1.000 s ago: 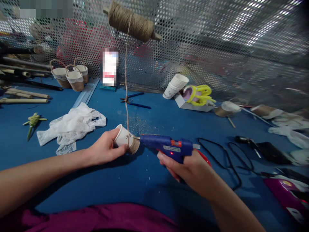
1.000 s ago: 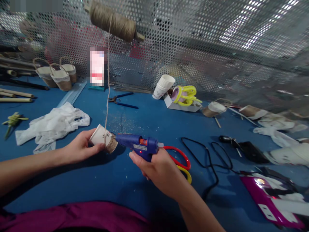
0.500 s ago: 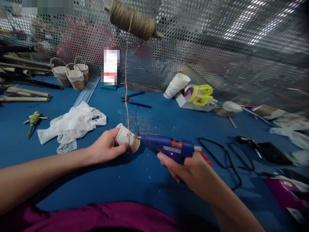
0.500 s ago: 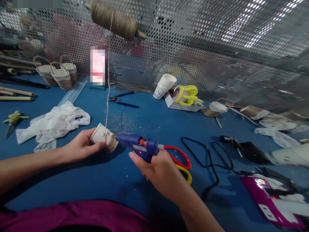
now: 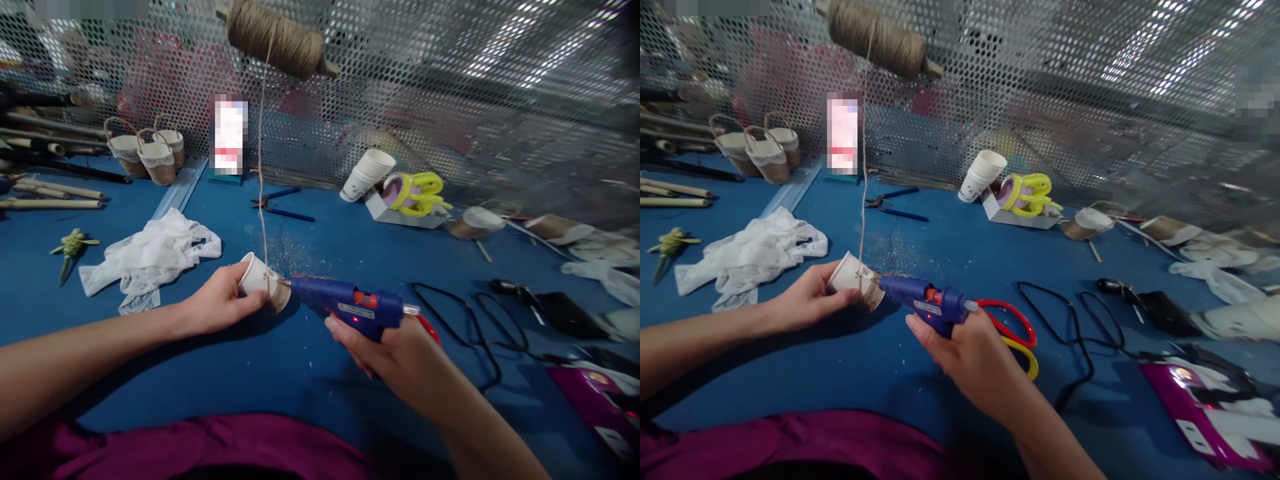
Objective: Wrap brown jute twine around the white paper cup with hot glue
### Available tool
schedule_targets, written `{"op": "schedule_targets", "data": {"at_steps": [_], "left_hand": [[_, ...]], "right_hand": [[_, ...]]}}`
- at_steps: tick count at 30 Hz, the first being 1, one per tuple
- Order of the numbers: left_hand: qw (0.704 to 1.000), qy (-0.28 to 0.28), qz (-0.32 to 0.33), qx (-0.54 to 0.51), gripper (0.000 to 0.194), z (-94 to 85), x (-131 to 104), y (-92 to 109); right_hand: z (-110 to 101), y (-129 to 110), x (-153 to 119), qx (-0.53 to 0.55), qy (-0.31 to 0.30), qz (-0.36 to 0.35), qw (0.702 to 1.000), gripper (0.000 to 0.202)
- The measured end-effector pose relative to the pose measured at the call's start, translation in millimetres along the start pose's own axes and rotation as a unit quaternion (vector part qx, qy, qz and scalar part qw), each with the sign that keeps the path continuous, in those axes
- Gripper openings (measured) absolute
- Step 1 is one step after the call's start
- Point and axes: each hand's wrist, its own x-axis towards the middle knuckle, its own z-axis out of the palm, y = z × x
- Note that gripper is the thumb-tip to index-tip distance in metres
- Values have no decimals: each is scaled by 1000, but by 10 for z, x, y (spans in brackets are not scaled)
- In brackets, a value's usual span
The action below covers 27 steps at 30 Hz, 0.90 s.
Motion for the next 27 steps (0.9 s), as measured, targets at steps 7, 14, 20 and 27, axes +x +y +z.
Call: {"op": "schedule_targets", "data": {"at_steps": [7,14,20,27], "left_hand": [[998,-9,-12,-53,26,15,31,22],[999,-7,-9,-45,26,13,32,33],[999,-10,-11,-50,23,17,23,7],[999,-10,-9,-36,24,7,12,3]], "right_hand": [[21,-60,-17,-23,11,-36,999,33],[32,-36,-35,-34,21,-39,998,35],[37,-26,15,-7,23,-27,999,37],[24,-74,29,-20,16,-20,999,40]]}}
